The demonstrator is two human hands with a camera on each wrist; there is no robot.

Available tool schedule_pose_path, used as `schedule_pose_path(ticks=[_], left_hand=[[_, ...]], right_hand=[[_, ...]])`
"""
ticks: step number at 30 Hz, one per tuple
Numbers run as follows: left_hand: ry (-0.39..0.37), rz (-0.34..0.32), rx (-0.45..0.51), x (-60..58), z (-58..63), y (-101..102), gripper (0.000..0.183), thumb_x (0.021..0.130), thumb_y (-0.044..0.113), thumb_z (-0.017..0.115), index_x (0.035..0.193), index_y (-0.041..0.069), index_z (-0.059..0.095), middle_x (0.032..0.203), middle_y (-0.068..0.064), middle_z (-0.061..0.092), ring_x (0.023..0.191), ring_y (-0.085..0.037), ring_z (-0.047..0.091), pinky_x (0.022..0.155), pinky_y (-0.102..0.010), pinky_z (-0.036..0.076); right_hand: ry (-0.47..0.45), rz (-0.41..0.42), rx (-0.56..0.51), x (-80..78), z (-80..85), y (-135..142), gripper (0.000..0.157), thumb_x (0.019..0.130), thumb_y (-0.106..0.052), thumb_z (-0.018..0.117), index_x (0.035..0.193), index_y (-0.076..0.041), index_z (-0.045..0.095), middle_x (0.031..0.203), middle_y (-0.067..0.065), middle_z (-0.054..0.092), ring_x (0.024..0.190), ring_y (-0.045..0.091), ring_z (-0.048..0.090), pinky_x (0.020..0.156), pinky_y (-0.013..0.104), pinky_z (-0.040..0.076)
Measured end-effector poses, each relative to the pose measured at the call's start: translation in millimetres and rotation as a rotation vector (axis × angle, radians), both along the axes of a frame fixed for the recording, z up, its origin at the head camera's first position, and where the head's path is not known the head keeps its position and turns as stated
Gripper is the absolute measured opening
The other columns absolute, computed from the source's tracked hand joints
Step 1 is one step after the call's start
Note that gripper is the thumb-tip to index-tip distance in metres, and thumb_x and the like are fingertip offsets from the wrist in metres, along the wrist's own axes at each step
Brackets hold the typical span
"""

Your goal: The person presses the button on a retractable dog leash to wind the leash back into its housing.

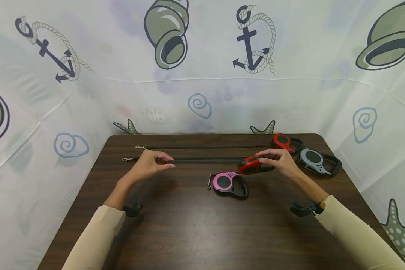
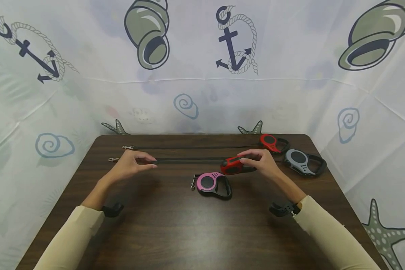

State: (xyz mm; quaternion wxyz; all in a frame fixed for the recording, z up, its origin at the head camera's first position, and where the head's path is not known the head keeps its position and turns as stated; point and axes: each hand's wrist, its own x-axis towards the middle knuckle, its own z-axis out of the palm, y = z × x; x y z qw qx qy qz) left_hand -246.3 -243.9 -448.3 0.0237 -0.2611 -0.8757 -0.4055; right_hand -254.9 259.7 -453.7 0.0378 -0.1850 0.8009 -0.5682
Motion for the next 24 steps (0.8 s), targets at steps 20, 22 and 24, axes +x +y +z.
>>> schedule_pose_path(ticks=[20, 22, 24], left_hand=[[0.022, -0.038, 0.01, -2.1, -3.4, 25, 0.014, 0.09, 0.016, 0.087, 0.101, 0.011, 0.083, 0.088, 0.005, 0.079, 0.075, -0.009, 0.072, 0.07, -0.035, 0.061], [0.018, -0.041, 0.011, -2.3, -3.9, 26, 0.014, 0.09, 0.016, 0.087, 0.102, 0.01, 0.083, 0.088, 0.005, 0.079, 0.075, -0.009, 0.072, 0.07, -0.037, 0.061], [0.018, -0.043, 0.013, -2.5, -4.6, 28, 0.014, 0.09, 0.016, 0.087, 0.102, 0.009, 0.083, 0.088, 0.005, 0.079, 0.075, -0.009, 0.072, 0.07, -0.036, 0.061]], right_hand=[[-0.043, 0.004, -0.01, 3.2, 1.7, -24, 0.029, 0.098, -0.015, 0.076, 0.123, -0.001, 0.076, 0.113, 0.008, 0.076, 0.087, 0.019, 0.059, 0.077, 0.029, 0.052], [-0.034, 0.006, -0.008, 3.9, 2.3, -26, 0.028, 0.099, -0.016, 0.076, 0.123, -0.002, 0.077, 0.113, 0.006, 0.076, 0.085, 0.019, 0.057, 0.075, 0.03, 0.05], [-0.026, 0.007, -0.009, 4.0, 2.5, -28, 0.028, 0.099, -0.016, 0.076, 0.123, -0.002, 0.077, 0.111, 0.004, 0.076, 0.082, 0.018, 0.055, 0.073, 0.031, 0.048]])
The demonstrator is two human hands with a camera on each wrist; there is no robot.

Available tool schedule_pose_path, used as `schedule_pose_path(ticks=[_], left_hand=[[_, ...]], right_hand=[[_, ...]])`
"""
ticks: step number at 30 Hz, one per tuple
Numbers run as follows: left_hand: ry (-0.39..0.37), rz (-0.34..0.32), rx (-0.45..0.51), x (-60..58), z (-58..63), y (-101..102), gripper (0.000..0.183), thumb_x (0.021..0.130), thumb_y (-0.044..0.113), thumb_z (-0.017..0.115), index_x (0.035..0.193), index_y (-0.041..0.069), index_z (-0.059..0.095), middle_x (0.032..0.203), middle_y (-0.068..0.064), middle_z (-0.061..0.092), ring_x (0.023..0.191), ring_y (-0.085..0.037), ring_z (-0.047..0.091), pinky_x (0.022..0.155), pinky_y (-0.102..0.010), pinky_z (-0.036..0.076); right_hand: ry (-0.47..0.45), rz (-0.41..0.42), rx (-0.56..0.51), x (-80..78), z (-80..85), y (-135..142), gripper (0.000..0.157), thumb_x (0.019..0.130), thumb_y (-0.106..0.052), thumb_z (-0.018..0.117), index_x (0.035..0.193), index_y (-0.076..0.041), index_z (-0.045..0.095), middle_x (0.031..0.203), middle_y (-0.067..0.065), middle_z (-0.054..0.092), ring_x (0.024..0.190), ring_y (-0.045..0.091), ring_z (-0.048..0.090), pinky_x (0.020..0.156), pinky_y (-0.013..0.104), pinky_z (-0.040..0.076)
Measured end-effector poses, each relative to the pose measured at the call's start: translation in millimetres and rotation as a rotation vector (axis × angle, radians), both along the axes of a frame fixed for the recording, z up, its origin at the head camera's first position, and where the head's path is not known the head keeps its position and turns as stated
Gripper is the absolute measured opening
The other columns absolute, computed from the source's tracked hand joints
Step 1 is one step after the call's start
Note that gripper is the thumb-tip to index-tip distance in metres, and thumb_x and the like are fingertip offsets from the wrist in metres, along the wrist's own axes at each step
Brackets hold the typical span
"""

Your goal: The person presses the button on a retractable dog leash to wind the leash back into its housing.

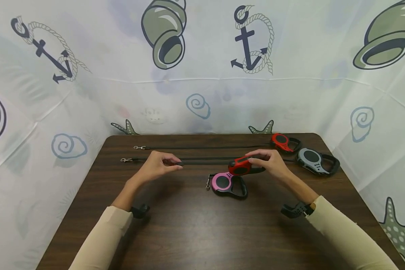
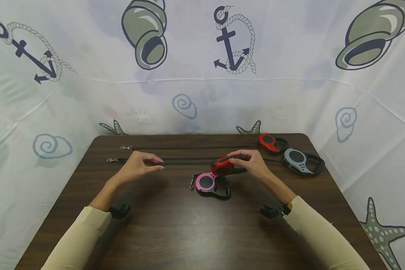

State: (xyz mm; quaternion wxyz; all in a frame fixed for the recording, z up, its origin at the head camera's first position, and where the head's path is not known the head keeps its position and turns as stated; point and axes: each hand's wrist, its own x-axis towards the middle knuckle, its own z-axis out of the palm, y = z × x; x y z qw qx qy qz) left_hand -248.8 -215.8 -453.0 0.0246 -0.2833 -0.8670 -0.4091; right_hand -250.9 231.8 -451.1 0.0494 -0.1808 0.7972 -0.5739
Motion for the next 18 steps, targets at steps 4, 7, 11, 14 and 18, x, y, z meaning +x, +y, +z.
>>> schedule_pose_path(ticks=[4, 7, 11, 14, 18], left_hand=[[0.001, 0.004, 0.004, 1.6, -0.9, 3, 0.015, 0.09, 0.015, 0.087, 0.103, 0.008, 0.083, 0.087, 0.005, 0.079, 0.075, -0.009, 0.072, 0.069, -0.028, 0.06], [0.002, 0.0, 0.006, 2.2, -0.9, 6, 0.016, 0.09, 0.016, 0.087, 0.103, 0.007, 0.083, 0.087, 0.005, 0.079, 0.074, -0.009, 0.072, 0.068, -0.027, 0.059], [0.013, -0.008, 0.015, 2.0, -1.0, 9, 0.015, 0.09, 0.017, 0.087, 0.102, 0.008, 0.083, 0.087, 0.006, 0.079, 0.074, -0.008, 0.072, 0.068, -0.028, 0.06], [0.016, -0.012, 0.032, 1.7, -1.1, 12, 0.013, 0.09, 0.016, 0.087, 0.1, 0.01, 0.083, 0.087, 0.006, 0.079, 0.074, -0.009, 0.072, 0.069, -0.029, 0.06], [0.008, -0.019, 0.039, 2.2, -0.9, 17, 0.012, 0.09, 0.014, 0.087, 0.1, 0.01, 0.083, 0.086, 0.005, 0.079, 0.075, -0.009, 0.073, 0.07, -0.03, 0.061]], right_hand=[[-0.005, 0.008, -0.012, 0.4, 0.2, -8, 0.028, 0.099, -0.016, 0.075, 0.124, -0.003, 0.077, 0.115, 0.006, 0.076, 0.085, 0.019, 0.055, 0.074, 0.032, 0.048], [-0.018, 0.014, -0.021, 1.8, 0.4, -14, 0.028, 0.099, -0.016, 0.075, 0.125, -0.003, 0.077, 0.115, 0.005, 0.076, 0.087, 0.02, 0.056, 0.075, 0.032, 0.048], [-0.022, 0.018, -0.024, 3.0, -0.8, -21, 0.029, 0.1, -0.016, 0.074, 0.125, -0.003, 0.076, 0.108, -0.001, 0.075, 0.079, 0.019, 0.05, 0.071, 0.031, 0.045], [-0.027, 0.028, -0.036, 3.7, -1.4, -27, 0.029, 0.1, -0.016, 0.074, 0.125, -0.003, 0.076, 0.103, -0.002, 0.074, 0.074, 0.017, 0.045, 0.067, 0.03, 0.042], [-0.039, 0.041, -0.05, 5.6, -0.1, -35, 0.028, 0.1, -0.017, 0.074, 0.125, -0.004, 0.077, 0.097, 0.001, 0.069, 0.07, 0.017, 0.042, 0.062, 0.028, 0.038]])
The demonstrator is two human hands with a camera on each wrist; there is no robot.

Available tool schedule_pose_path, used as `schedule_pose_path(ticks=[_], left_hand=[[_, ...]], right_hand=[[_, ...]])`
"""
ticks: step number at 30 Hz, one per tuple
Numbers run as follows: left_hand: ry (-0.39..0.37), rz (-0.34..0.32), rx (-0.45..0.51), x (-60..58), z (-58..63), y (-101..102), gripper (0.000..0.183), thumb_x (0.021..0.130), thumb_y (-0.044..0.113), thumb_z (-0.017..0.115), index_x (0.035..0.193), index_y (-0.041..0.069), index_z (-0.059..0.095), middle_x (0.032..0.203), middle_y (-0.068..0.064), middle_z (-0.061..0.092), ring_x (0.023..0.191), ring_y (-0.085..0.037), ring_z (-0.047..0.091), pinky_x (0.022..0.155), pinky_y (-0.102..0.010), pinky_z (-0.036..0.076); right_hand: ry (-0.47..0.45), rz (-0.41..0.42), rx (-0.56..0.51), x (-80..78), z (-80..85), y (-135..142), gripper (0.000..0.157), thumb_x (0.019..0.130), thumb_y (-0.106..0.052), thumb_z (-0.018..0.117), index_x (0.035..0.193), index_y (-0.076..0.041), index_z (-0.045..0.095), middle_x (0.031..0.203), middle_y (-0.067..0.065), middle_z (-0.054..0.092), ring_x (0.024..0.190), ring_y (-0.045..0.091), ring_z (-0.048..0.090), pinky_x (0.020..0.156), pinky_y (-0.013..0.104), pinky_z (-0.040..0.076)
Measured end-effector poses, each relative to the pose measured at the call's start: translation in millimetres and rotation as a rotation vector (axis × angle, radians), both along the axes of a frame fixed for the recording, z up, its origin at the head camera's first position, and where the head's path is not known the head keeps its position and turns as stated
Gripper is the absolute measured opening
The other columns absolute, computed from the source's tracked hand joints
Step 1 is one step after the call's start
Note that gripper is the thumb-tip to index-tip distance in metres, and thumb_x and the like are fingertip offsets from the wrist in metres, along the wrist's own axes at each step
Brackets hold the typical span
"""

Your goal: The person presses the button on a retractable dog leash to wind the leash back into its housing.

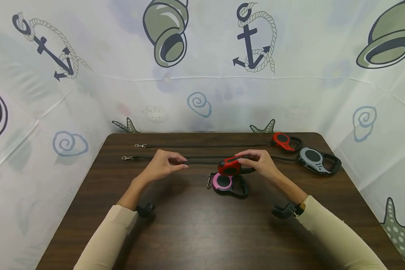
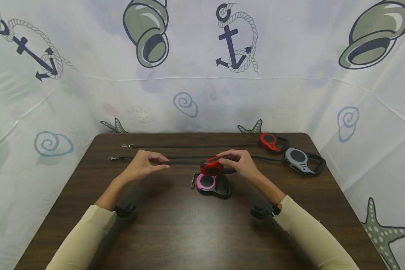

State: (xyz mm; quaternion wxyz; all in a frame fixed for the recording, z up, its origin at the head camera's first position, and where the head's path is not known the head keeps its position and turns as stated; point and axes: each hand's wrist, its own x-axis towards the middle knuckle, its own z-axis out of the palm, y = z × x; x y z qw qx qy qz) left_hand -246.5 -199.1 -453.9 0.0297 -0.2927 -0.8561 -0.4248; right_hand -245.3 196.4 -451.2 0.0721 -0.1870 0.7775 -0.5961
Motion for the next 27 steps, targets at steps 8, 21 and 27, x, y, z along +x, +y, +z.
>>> schedule_pose_path(ticks=[8, 21, 27], left_hand=[[-0.006, -0.008, -0.018, 2.0, 0.0, 10, 0.016, 0.09, 0.014, 0.086, 0.102, 0.005, 0.082, 0.088, 0.003, 0.079, 0.076, -0.009, 0.073, 0.07, -0.028, 0.061], [-0.02, -0.022, -0.019, 4.3, 0.8, 24, 0.014, 0.089, 0.015, 0.088, 0.101, 0.008, 0.083, 0.089, 0.004, 0.08, 0.075, -0.007, 0.073, 0.072, -0.028, 0.061], [-0.003, -0.023, -0.03, 4.5, 0.6, 29, 0.016, 0.089, 0.016, 0.088, 0.101, 0.009, 0.083, 0.089, 0.005, 0.08, 0.076, -0.005, 0.073, 0.073, -0.026, 0.061]], right_hand=[[-0.007, 0.023, -0.024, 1.1, 0.2, -18, 0.029, 0.101, -0.016, 0.073, 0.126, -0.003, 0.076, 0.098, 0.005, 0.071, 0.078, 0.019, 0.049, 0.066, 0.028, 0.041], [0.0, 0.054, -0.073, 4.6, 1.0, -43, 0.027, 0.1, -0.014, 0.074, 0.124, -0.003, 0.077, 0.106, 0.014, 0.076, 0.081, 0.021, 0.06, 0.073, 0.027, 0.053], [-0.013, 0.067, -0.094, 5.6, 0.5, -51, 0.028, 0.1, -0.014, 0.074, 0.125, -0.002, 0.076, 0.116, 0.016, 0.076, 0.089, 0.022, 0.063, 0.079, 0.03, 0.053]])
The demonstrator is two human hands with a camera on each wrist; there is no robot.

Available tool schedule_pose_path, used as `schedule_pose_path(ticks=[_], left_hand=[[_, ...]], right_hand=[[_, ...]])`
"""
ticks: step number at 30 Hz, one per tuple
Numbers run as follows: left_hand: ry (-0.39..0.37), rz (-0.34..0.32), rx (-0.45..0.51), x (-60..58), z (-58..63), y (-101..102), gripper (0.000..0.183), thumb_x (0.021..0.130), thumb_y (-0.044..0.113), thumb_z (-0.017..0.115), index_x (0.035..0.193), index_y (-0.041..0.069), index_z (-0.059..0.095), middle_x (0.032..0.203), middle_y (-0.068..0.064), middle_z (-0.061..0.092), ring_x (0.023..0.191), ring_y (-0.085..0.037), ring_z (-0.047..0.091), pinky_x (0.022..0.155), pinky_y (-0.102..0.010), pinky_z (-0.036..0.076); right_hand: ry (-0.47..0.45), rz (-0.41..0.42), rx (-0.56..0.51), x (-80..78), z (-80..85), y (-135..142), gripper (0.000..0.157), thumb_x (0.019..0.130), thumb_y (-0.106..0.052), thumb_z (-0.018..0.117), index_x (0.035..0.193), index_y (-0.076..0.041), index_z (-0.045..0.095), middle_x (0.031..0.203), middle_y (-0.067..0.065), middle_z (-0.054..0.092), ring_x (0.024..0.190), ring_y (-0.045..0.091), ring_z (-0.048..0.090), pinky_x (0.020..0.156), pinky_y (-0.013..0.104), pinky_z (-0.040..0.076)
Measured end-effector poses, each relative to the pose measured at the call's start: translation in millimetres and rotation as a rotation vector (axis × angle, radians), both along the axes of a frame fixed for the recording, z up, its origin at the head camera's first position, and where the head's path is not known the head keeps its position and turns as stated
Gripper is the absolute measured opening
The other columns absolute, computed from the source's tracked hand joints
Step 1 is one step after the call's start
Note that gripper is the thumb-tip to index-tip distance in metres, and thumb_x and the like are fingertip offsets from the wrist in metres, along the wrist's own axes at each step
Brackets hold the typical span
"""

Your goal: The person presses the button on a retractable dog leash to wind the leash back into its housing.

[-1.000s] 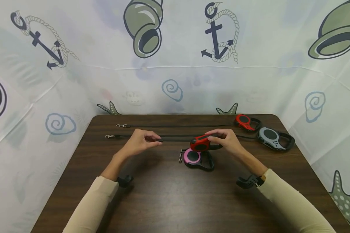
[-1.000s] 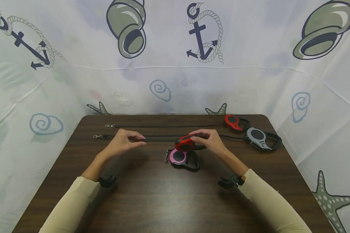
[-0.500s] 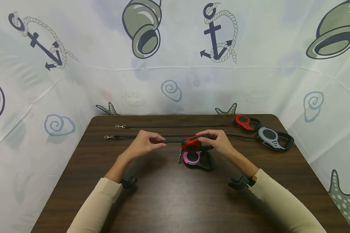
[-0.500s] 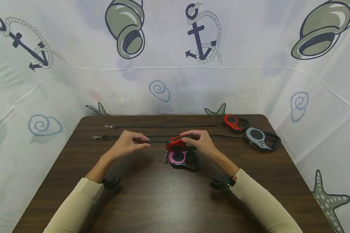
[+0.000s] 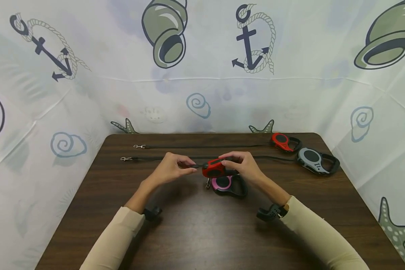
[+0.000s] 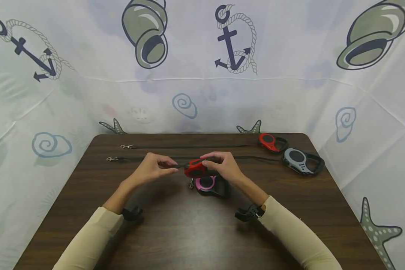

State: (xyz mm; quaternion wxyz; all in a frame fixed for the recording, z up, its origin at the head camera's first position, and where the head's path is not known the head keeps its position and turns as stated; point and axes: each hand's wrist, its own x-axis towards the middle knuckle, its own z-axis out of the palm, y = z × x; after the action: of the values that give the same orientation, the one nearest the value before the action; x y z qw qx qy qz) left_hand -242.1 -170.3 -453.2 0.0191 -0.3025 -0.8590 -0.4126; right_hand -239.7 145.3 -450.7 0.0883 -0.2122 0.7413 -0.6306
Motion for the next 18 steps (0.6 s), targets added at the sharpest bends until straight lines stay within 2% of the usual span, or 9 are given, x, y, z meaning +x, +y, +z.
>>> schedule_pose_path(ticks=[8, 18], left_hand=[[-0.008, -0.019, 0.021, 0.0, 2.2, 5, 0.013, 0.088, 0.015, 0.089, 0.099, 0.01, 0.083, 0.087, 0.005, 0.08, 0.074, -0.007, 0.073, 0.072, -0.029, 0.062], [0.013, -0.026, 0.054, -1.3, -3.3, 6, 0.014, 0.088, 0.013, 0.088, 0.1, 0.007, 0.083, 0.09, 0.0, 0.081, 0.076, -0.009, 0.074, 0.073, -0.029, 0.062]], right_hand=[[0.009, 0.019, -0.029, -1.6, -1.4, -8, 0.027, 0.1, -0.012, 0.073, 0.125, -0.001, 0.076, 0.122, 0.017, 0.075, 0.108, 0.025, 0.068, 0.094, 0.035, 0.055], [0.022, 0.026, -0.054, -0.4, -2.4, -13, 0.028, 0.101, -0.01, 0.071, 0.126, 0.003, 0.073, 0.123, 0.022, 0.074, 0.109, 0.023, 0.07, 0.099, 0.034, 0.056]])
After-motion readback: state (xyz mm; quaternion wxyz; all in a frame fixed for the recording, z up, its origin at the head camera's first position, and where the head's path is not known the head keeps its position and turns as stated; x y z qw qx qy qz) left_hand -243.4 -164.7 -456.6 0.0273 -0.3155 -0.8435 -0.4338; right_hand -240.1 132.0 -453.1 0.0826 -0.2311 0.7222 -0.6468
